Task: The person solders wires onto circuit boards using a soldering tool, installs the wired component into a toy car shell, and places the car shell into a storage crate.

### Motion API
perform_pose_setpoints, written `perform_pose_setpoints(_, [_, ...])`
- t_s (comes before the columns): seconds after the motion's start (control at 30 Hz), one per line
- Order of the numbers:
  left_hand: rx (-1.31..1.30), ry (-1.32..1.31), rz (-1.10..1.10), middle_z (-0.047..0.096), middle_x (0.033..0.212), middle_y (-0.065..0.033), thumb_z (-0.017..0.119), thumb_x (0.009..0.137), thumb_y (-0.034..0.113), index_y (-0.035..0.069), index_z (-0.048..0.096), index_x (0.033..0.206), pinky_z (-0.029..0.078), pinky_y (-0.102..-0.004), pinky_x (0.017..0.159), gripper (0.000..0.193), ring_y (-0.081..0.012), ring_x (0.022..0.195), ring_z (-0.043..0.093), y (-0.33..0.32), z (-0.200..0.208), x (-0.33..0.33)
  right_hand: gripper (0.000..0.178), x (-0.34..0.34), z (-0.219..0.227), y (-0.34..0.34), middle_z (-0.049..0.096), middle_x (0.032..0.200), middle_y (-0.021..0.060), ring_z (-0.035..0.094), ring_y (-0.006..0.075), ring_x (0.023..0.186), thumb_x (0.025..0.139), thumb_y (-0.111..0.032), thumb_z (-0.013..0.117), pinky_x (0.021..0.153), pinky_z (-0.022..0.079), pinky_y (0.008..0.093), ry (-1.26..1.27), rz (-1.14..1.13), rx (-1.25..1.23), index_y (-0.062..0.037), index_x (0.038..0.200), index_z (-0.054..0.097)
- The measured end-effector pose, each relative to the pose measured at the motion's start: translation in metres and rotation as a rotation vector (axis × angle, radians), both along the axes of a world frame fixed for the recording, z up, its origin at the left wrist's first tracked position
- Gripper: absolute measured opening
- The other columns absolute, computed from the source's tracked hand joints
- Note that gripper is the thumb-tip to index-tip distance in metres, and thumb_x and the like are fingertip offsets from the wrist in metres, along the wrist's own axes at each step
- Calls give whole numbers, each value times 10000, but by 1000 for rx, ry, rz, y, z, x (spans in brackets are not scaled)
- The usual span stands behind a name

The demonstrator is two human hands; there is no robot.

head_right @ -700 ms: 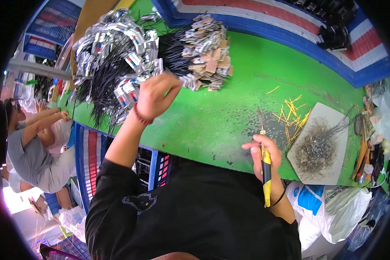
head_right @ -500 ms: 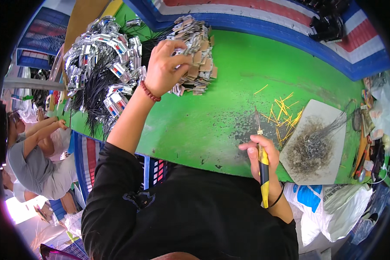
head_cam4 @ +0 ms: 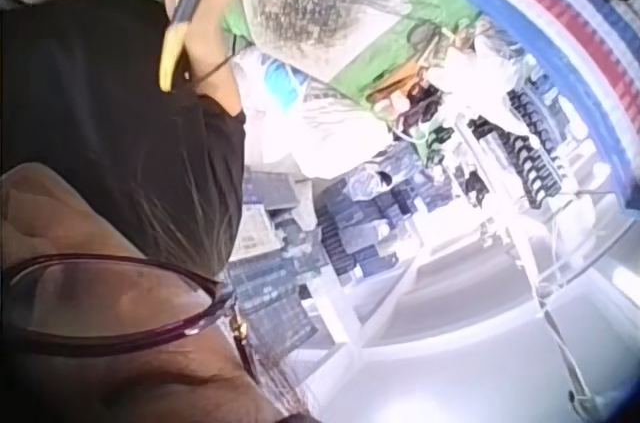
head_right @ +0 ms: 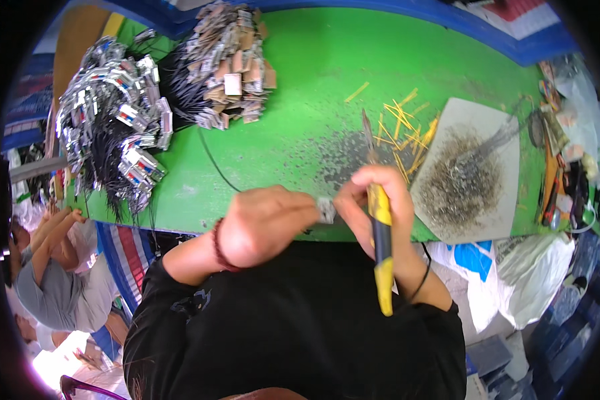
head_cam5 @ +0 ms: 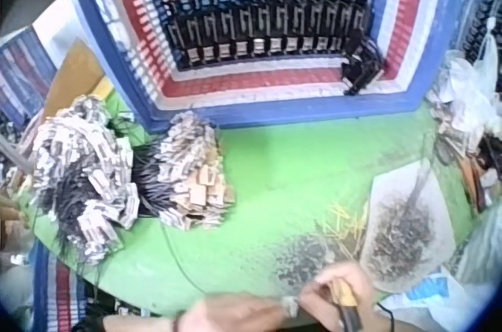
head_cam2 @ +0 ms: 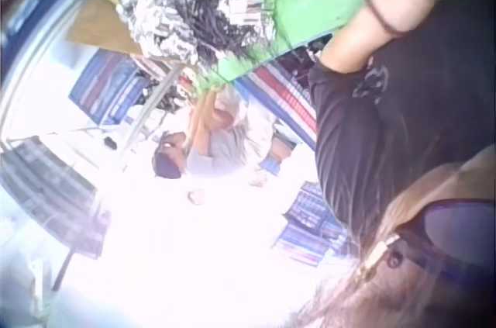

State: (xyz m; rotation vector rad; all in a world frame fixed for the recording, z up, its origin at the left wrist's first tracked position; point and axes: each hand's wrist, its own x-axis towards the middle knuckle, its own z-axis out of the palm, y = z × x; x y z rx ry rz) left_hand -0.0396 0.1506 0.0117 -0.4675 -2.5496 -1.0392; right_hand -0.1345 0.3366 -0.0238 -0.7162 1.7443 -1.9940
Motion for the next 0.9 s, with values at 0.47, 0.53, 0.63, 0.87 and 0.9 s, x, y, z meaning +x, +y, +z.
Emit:
perform_pose_setpoints(0.47, [-225,-252,420,605,837,-70,758,664,36,64,658,787,442,-398,741,161,-272,819,592,-69,-52,30,331,-28,-37,-31,621,777,106,610,272,644,757,10,723,559,469,368,683,66,341,-99,1046,606])
perform_pose_setpoints(0.53, [-199,-226,375,605,836,-68,759,664,40,68,655,787,443,-396,736,164,-270,809,591,-62,-50,12,302,-26,-30,-9,674,845,95,647,218,664,763,38,731,569,498,314,607,-61,297,-81,1023,632])
perform_pose_setpoints(0.63, [-120,-140,204,603,826,-60,745,690,63,81,642,799,455,-387,706,151,-264,777,595,-37,-50,-30,208,-37,-28,40,707,876,111,632,107,702,913,-75,634,613,514,241,592,-190,189,-28,1106,572])
perform_pose_setpoints(0.87, [-185,-56,7,602,845,-76,697,733,60,70,639,803,493,-396,690,92,-295,757,602,35,-61,-127,371,-42,-14,126,692,812,146,471,76,535,981,-301,529,540,402,219,191,-488,200,-16,1212,469])
perform_pose_setpoints(0.9, [-238,-53,-20,603,848,-76,696,729,56,70,642,806,493,-397,696,95,-297,762,603,36,-68,-137,373,-41,-16,135,690,803,151,477,78,537,982,-305,527,544,405,219,180,-517,189,-15,1211,470])
